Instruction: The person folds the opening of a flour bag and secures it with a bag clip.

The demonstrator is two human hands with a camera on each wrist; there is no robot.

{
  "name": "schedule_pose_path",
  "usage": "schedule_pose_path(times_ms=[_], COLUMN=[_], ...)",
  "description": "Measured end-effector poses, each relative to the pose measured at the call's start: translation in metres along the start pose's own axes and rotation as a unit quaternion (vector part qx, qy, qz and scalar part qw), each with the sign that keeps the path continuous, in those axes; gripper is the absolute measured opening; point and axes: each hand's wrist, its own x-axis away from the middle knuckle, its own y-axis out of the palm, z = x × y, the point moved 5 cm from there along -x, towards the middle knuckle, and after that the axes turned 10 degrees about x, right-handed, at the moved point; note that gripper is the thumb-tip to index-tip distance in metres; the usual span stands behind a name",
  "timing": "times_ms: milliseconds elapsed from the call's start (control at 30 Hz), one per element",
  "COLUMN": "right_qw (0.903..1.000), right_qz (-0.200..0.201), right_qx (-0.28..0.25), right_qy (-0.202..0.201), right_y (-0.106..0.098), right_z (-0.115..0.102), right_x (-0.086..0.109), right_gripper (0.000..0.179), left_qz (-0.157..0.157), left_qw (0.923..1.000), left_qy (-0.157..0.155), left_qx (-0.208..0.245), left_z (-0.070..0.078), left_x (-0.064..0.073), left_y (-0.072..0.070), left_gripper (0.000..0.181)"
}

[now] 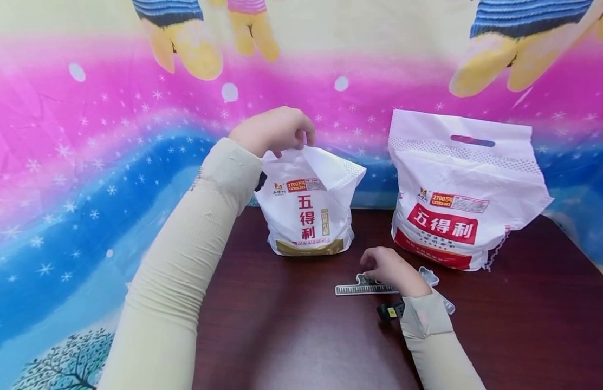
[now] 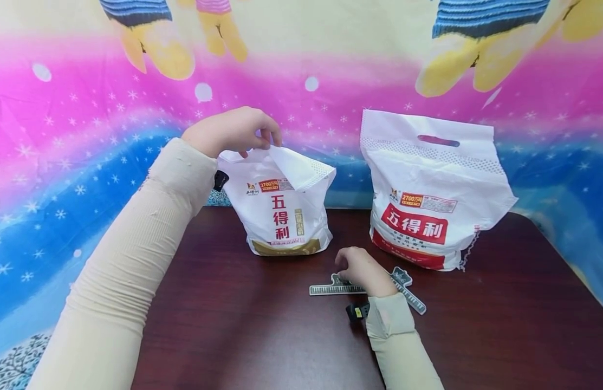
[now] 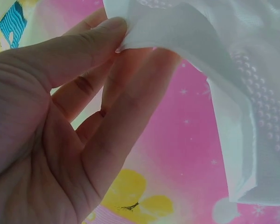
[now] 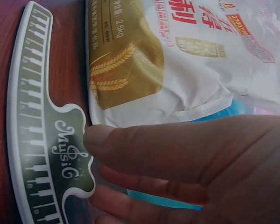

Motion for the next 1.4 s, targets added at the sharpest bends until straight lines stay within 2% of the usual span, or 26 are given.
schedule_pose_path(times_ms=[300, 600, 1400], right_qw=[0.9996, 0.9988, 0.9996], right_qz=[-0.026, -0.036, -0.022], right_qx=[0.008, 0.024, 0.013], right_qy=[0.005, 0.020, 0.010], right_y=[0.007, 0.012, 0.007], right_z=[-0.001, -0.002, -0.004], right_x=[-0.002, -0.004, -0.001], right_gripper=[0.014, 0.012, 0.012], left_qz=[0.000, -0.004, -0.007], left_qw=[1.0000, 0.9999, 1.0000], left_qy=[-0.004, -0.010, -0.005], left_qx=[-0.002, 0.002, 0.002], left_z=[0.001, 0.000, 0.000], left_x=[0.000, 0.002, 0.001], left_y=[-0.001, 0.000, 0.001], left_gripper=[0.027, 0.027, 0.028])
